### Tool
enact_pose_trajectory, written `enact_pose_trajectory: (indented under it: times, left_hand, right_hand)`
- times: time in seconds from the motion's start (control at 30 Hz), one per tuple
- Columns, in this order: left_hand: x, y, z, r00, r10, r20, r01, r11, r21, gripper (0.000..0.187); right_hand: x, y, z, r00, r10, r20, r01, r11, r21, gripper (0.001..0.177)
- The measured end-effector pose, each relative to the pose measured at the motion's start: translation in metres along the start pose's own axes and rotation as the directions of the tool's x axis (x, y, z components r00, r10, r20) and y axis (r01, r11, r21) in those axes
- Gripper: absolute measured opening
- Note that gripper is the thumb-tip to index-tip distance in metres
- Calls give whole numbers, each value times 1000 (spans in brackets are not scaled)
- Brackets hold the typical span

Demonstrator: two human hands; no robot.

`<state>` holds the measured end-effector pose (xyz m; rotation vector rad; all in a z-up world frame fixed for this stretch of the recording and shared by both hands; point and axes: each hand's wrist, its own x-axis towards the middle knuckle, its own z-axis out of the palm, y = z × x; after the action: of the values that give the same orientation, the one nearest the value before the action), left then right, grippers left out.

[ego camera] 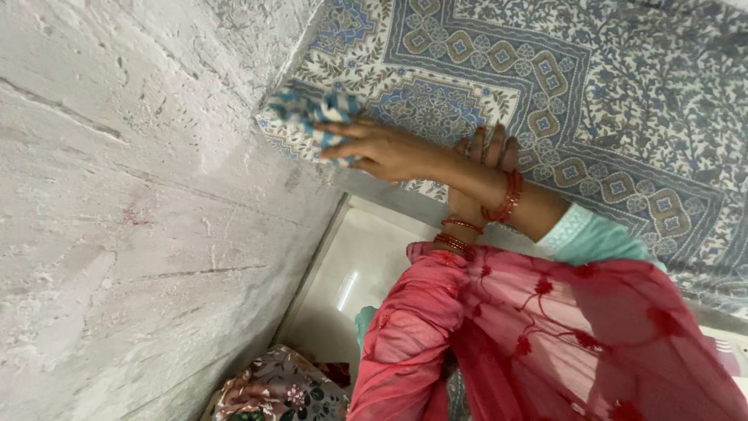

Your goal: The person wipes a patterned fabric-covered surface with a small cloth, moving the cloth back and forth across the surface. The person uses both hands to hold and move the cloth while cleaning the surface.

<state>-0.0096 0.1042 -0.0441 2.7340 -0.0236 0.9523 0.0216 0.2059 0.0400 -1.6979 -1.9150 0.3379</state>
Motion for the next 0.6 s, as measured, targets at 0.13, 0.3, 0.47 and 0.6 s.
enact_pose_trajectory:
  times: [0.13,0.3,0.47,0.6]
  left_hand:
    - [5,5,-7,972,-60,226,87,990,-113,68]
    - [3,8,-18,997,-76,13,77,995,-69,45]
    - [0,9,-14,979,-52,-199,35,996,-88,46]
    - [-8,7,-6,971,25,-239,-40,998,-55,37]
  right_hand:
    - [-64,4,-35,997,37,64,-43,995,92,47]
    - [-130,50,-80,867,223,-445,-364,895,-260,42]
    - [-171,51,-60,679,653,-335,-539,753,377,31]
    - [-201,31,-57,604,701,-379,-651,708,273,22]
